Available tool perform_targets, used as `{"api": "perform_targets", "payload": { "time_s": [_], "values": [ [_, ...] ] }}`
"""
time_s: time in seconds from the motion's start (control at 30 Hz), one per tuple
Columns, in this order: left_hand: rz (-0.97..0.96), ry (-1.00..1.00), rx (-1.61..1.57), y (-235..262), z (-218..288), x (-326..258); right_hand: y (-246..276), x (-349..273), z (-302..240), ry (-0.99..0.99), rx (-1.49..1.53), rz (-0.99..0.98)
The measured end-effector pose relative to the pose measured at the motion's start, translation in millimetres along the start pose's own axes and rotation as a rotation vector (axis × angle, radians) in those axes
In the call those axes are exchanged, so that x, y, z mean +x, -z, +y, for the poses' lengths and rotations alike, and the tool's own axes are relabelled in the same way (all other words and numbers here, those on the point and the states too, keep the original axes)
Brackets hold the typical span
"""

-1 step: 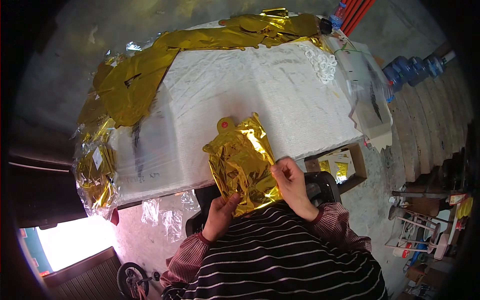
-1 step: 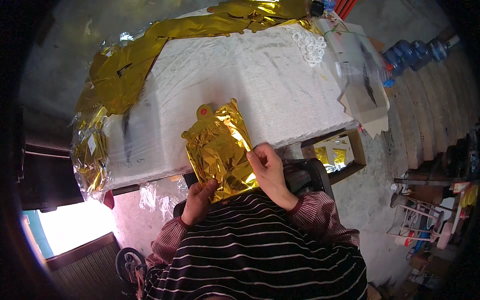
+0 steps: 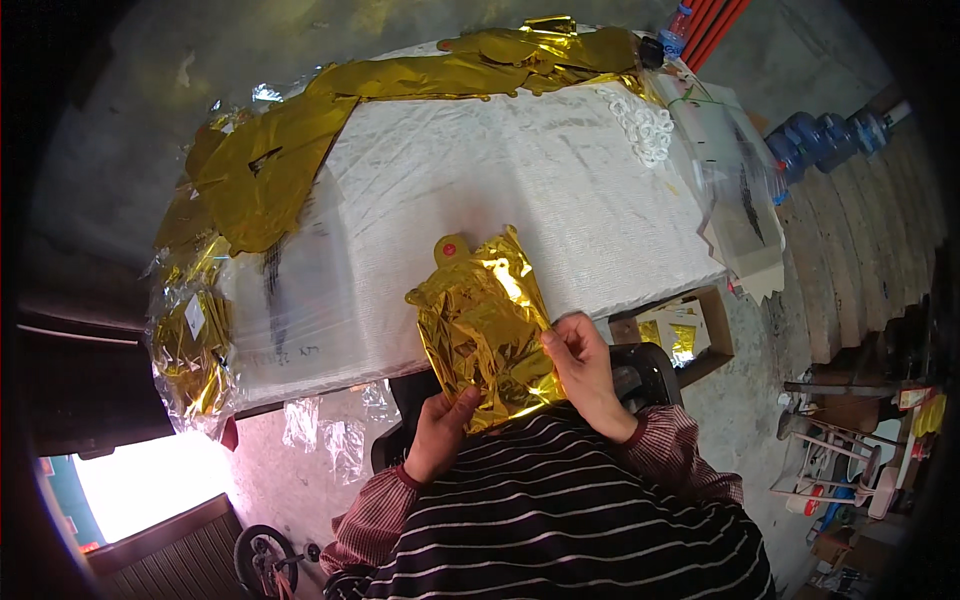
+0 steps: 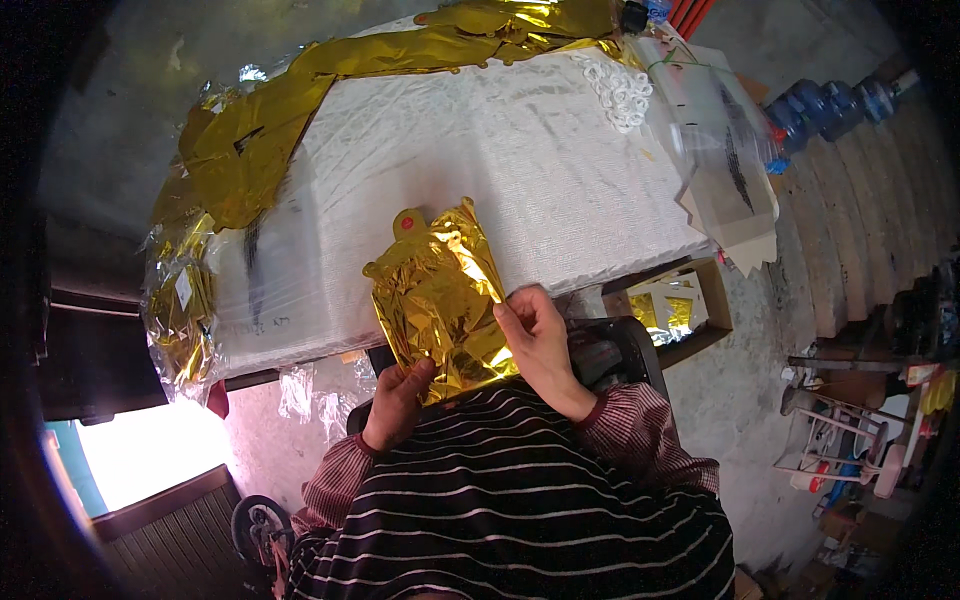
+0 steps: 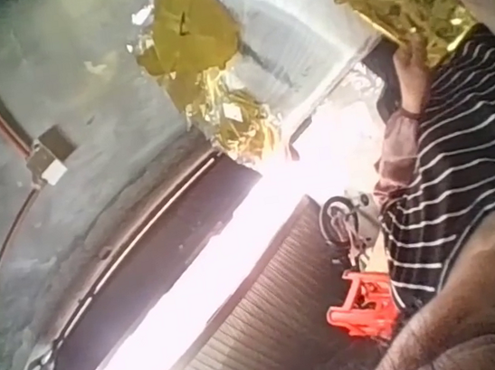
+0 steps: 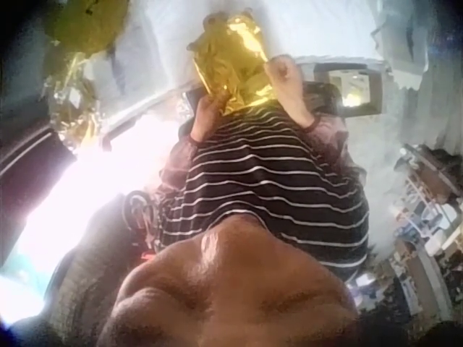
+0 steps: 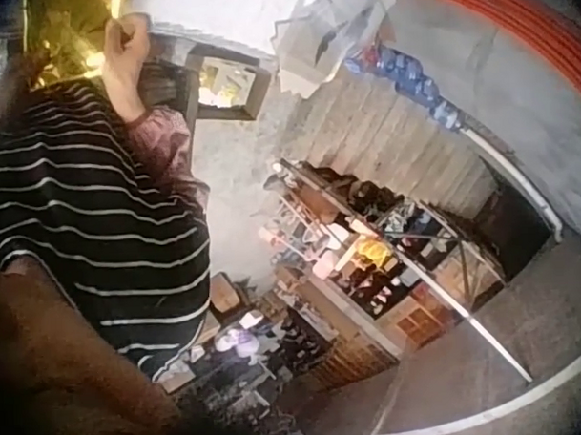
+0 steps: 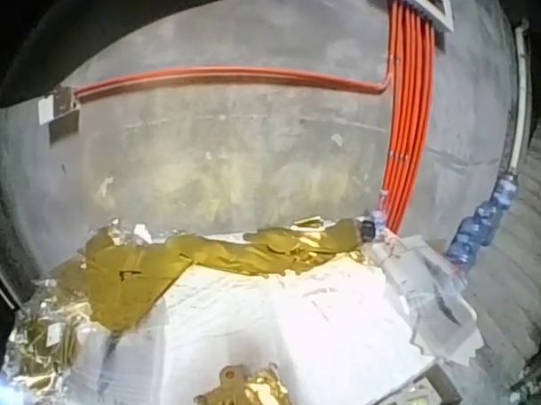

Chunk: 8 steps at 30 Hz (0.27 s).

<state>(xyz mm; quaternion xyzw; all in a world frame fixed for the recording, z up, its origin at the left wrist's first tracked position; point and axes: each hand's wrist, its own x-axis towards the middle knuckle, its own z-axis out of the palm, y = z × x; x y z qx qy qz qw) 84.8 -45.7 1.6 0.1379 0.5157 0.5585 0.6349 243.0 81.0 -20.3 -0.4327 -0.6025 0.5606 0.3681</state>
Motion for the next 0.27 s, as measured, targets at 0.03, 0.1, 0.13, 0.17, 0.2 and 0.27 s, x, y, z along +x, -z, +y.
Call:
{"api": "perform_targets", "payload": {
  "time_s": [0.03,0.1,0.13,0.17,0.2,0.27],
  "values": [
    [0.028,-0.001,0.039,0,1,0,-1,-1,-4,-0.04,0.075,0.011],
    [0.034,-0.03,0.142,8,-4,0,0,-2,-9,-0.078,0.149,0.02],
    [0.04,-0.058,0.245,11,-6,0,2,-3,-10,-0.106,0.122,-0.022],
    [0.041,-0.057,0.245,9,-3,-1,4,-4,-10,-0.135,0.095,-0.064],
    [0.035,-0.072,0.232,4,2,-3,7,-3,-9,-0.136,0.095,-0.064],
    [0.029,-0.095,0.266,4,4,-5,13,-1,-1,-0.188,0.023,-0.19]
  ]
}}
